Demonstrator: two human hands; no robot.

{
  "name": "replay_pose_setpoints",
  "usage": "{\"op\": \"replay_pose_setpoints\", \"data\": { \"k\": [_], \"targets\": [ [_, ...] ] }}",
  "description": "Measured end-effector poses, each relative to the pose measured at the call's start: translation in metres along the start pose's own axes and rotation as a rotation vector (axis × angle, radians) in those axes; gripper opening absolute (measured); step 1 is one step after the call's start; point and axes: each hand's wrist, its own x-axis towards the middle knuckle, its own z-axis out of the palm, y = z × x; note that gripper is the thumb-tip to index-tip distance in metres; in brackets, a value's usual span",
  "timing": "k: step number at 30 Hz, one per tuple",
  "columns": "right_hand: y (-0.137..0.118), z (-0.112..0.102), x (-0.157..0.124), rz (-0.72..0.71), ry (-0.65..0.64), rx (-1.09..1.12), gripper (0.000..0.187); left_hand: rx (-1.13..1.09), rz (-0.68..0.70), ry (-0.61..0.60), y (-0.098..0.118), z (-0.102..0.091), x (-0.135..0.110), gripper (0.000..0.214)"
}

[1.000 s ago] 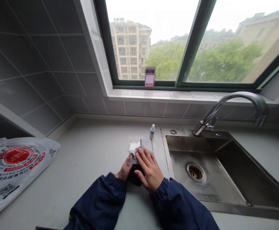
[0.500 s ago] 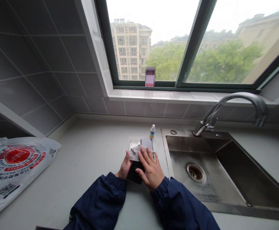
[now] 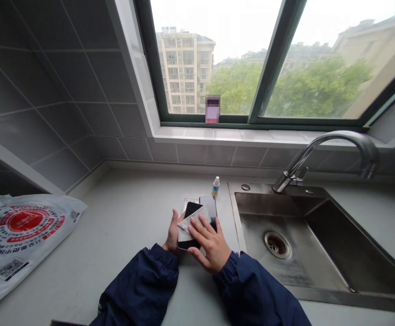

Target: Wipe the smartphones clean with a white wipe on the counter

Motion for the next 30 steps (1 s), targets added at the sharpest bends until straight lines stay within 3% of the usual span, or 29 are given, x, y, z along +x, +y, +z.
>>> {"op": "replay_pose_setpoints", "data": {
  "k": [4, 11, 17, 24, 30],
  "targets": [
    [-0.003, -0.005, 0.000, -0.073, -0.036, 0.057, 0.057, 0.010, 0.018, 0.030, 0.005, -0.001, -0.001, 0.074],
    [-0.008, -0.017, 0.002, -0.153, -0.037, 0.189, 0.047, 0.031, -0.046, -0.087, 0.012, -0.005, 0.001, 0.086],
    [-0.006, -0.016, 0.002, -0.178, 0.000, 0.253, 0.039, 0.051, -0.054, -0.106, 0.014, -0.004, 0.000, 0.087],
    [-0.001, -0.015, 0.004, -0.156, 0.035, 0.181, 0.036, 0.006, -0.104, -0.116, 0.011, 0.001, -0.002, 0.085],
    [0.011, -0.013, 0.003, -0.040, 0.012, 0.108, 0.039, -0.020, -0.167, -0.079, 0.007, -0.002, -0.002, 0.078]
  ]
}}
